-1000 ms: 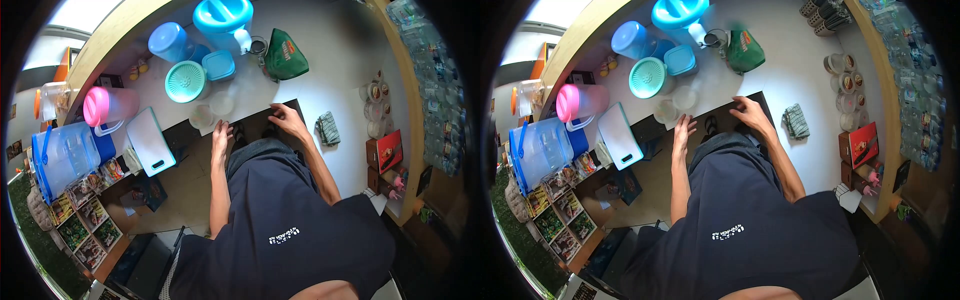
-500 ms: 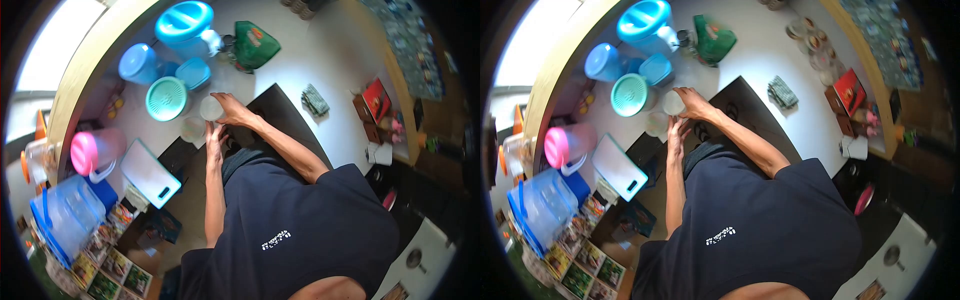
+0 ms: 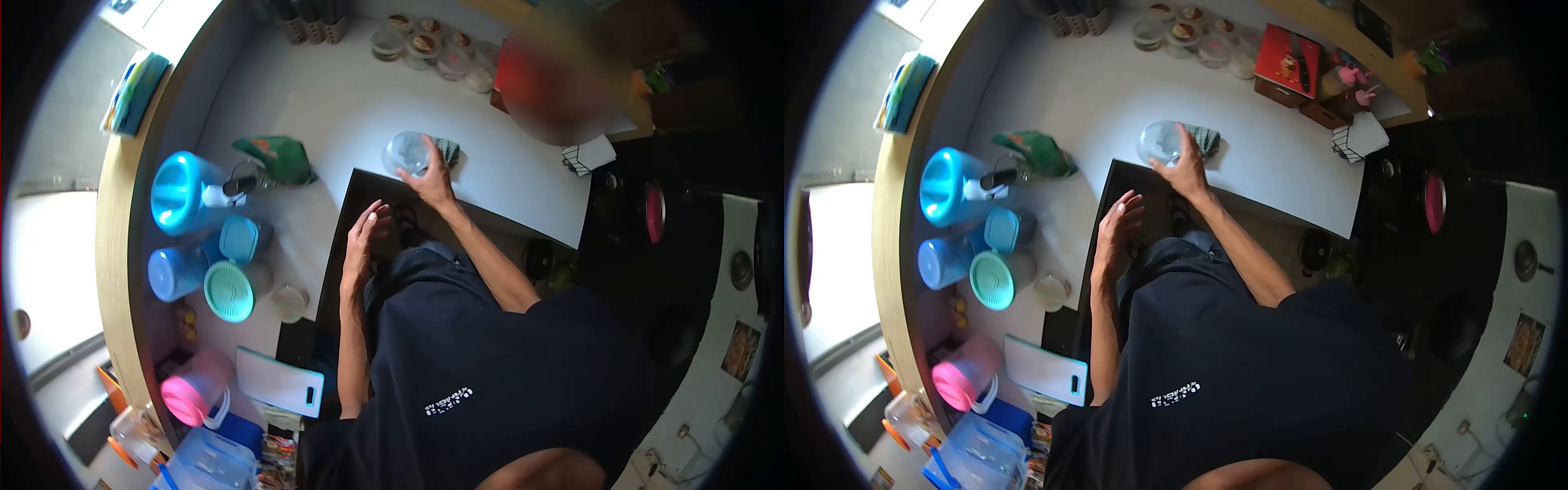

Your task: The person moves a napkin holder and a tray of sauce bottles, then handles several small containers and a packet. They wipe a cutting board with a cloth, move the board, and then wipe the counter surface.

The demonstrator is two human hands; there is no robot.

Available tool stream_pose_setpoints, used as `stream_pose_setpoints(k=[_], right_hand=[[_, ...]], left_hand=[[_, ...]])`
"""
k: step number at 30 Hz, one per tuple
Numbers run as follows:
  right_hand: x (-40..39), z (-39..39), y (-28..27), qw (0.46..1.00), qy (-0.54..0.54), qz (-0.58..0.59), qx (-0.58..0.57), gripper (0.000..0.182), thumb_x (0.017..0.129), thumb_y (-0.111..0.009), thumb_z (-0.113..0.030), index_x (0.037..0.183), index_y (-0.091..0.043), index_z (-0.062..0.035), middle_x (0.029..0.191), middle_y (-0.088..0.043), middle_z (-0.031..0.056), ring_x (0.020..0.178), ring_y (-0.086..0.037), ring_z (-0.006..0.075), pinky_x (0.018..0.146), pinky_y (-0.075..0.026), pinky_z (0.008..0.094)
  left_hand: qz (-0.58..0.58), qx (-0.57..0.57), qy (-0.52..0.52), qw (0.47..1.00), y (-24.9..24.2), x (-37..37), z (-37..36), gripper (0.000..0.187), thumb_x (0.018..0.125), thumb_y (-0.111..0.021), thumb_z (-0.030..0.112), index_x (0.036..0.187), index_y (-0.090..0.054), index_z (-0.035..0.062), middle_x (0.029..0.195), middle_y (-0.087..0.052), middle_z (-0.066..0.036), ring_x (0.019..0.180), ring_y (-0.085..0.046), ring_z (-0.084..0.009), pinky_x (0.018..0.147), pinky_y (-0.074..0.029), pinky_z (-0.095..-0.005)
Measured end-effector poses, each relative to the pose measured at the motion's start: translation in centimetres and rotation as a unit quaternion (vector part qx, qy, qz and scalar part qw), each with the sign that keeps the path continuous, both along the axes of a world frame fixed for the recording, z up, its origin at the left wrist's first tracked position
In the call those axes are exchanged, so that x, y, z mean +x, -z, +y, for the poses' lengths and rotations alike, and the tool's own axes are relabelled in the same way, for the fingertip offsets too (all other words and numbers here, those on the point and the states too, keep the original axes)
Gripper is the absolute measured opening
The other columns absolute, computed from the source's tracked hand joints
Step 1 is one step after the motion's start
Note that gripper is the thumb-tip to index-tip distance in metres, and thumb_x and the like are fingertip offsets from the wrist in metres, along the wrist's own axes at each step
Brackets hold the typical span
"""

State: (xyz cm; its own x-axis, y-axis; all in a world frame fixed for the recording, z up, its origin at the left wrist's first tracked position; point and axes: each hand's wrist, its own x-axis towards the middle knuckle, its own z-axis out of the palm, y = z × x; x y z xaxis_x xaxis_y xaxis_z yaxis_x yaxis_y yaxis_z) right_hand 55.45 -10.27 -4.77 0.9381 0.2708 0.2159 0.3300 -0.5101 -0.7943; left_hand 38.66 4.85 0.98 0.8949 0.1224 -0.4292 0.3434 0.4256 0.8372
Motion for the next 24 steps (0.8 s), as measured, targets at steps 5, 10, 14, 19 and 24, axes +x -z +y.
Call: stream_pose_setpoints(k=[5, 10, 14, 19, 24], right_hand=[[7.8, -3.8, 1.9, 0.994, 0.104, -0.011, -0.038, 0.095, 0.073, -0.083, -0.037, 0.145, -0.033, 0.0001, 0.135, -0.049, 0.0248, 0.125, -0.049, 0.0395, 0.105, -0.041, 0.0461], [12.7, -5.9, 4.1, 0.990, 0.094, -0.042, -0.094, 0.095, 0.072, -0.084, -0.034, 0.144, -0.033, -0.0005, 0.135, -0.048, 0.0253, 0.124, -0.049, 0.0406, 0.105, -0.041, 0.0463], [14.1, -6.5, 3.6, 0.991, 0.069, -0.075, -0.084, 0.084, 0.075, -0.083, -0.023, 0.142, -0.038, -0.0019, 0.133, -0.050, 0.0229, 0.122, -0.051, 0.0398, 0.102, -0.045, 0.0455], [12.8, -7.1, 1.3, 0.970, 0.016, -0.161, -0.184, 0.062, 0.078, -0.076, -0.013, 0.133, -0.051, -0.0008, 0.136, -0.050, 0.0180, 0.116, -0.056, 0.0352, 0.099, -0.048, 0.0425], [10.8, -7.0, 3.1, 0.975, -0.056, -0.132, -0.171, 0.058, 0.080, -0.066, -0.009, 0.136, -0.052, 0.0009, 0.145, -0.046, 0.0208, 0.110, -0.057, 0.0356, 0.093, -0.050, 0.0434]], left_hand=[[0.014, 0.011, -0.008, 1.000, 0.4, 3.4, -0.7, 0.064, 0.100, -0.048, 0.048, 0.144, -0.046, 0.0030, 0.144, -0.052, -0.015, 0.129, -0.052, -0.0267, 0.105, -0.041, -0.0389], [0.042, 0.017, -0.035, 0.998, 1.3, 4.7, -1.1, 0.065, 0.099, -0.047, 0.049, 0.145, -0.044, 0.0031, 0.145, -0.050, -0.017, 0.130, -0.051, -0.0276, 0.105, -0.040, -0.0409], [0.056, 0.004, -0.083, 0.995, 2.4, 4.7, -1.3, 0.062, 0.101, -0.045, 0.048, 0.145, -0.044, 0.0042, 0.145, -0.050, -0.016, 0.130, -0.052, -0.0279, 0.106, -0.040, -0.0405], [0.071, -0.004, -0.132, 0.989, 4.5, 5.0, -1.5, 0.061, 0.101, -0.044, 0.047, 0.145, -0.044, 0.0051, 0.144, -0.051, -0.014, 0.129, -0.052, -0.0274, 0.105, -0.040, -0.0399], [0.070, -0.002, -0.166, 0.984, 5.1, 5.7, -1.8, 0.061, 0.101, -0.045, 0.047, 0.145, -0.044, 0.0051, 0.144, -0.051, -0.014, 0.129, -0.052, -0.0273, 0.105, -0.040, -0.0397]])
